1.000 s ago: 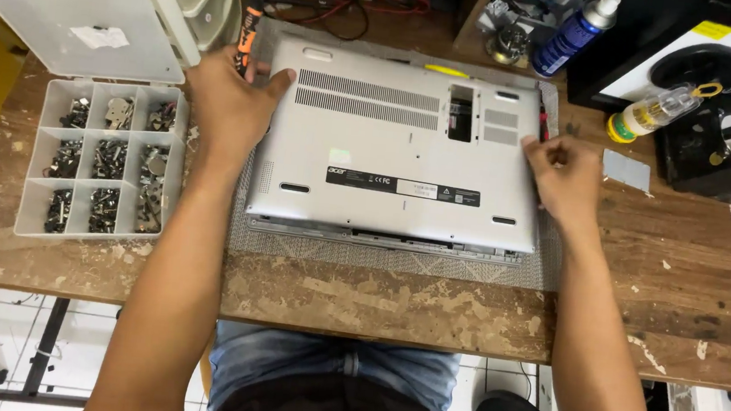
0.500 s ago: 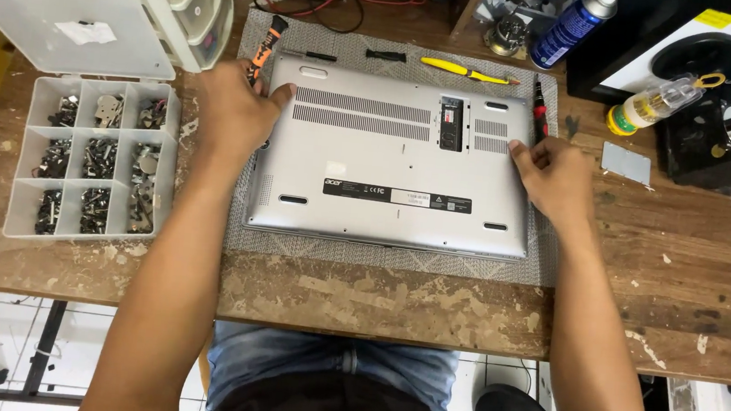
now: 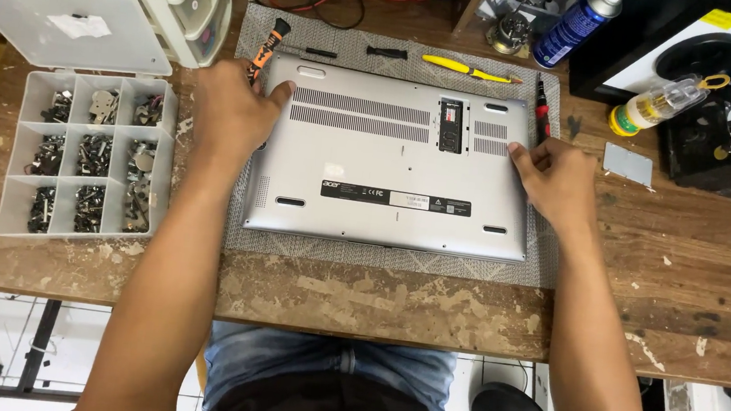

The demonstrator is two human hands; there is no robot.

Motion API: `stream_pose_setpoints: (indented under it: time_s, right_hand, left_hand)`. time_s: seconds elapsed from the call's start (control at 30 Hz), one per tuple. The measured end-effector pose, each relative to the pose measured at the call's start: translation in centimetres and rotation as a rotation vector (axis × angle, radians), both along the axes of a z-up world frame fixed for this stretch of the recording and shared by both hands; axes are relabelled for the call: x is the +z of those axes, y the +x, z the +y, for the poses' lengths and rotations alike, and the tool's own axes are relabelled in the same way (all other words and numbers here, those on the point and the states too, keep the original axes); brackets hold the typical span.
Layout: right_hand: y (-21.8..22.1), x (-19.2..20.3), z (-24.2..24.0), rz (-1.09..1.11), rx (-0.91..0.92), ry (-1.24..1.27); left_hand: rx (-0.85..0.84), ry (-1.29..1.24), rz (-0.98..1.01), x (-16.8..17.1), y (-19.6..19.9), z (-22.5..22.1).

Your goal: The person repairs a laptop at a workbench. They use a screwdriver to unscrew components on the exposed motherboard, lift off the bottom cover and set it aside, then continue unscrewing and adjusting internal parts including the fan area, handling small screws between the board and a parts organizer.

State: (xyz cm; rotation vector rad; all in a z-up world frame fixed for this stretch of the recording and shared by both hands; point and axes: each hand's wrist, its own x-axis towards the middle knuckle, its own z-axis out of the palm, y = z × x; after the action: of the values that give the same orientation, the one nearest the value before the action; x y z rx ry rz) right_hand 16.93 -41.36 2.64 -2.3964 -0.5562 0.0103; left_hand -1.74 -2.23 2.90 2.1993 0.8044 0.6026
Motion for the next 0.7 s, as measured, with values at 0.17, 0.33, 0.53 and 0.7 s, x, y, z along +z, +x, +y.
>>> stream_pose_setpoints:
  time_s: [0.17, 0.33, 0.53, 0.7]
  right_hand:
    - [-0.3, 0.4, 0.1, -0.008, 0.010, 0.009]
    - [0.3, 0.0, -0.2, -0.012, -0.004, 0.046]
    - [0.2, 1.2, -0.7, -0.165, -0.056, 0.137]
    - [0.7, 1.3, -1.3, -0.054, -0.137, 0.451]
  left_hand:
    - [0.005, -0.015, -0.011, 0.1, -0.1, -0.2]
    - [-0.005, 0.013, -0.072, -0.4, 0.3, 0.4]
    - [0.031, -0.086, -0.240, 2.5, -0.3, -1.2]
    - [-0.005, -0.082, -0.481, 2.7, -0.2, -2.0]
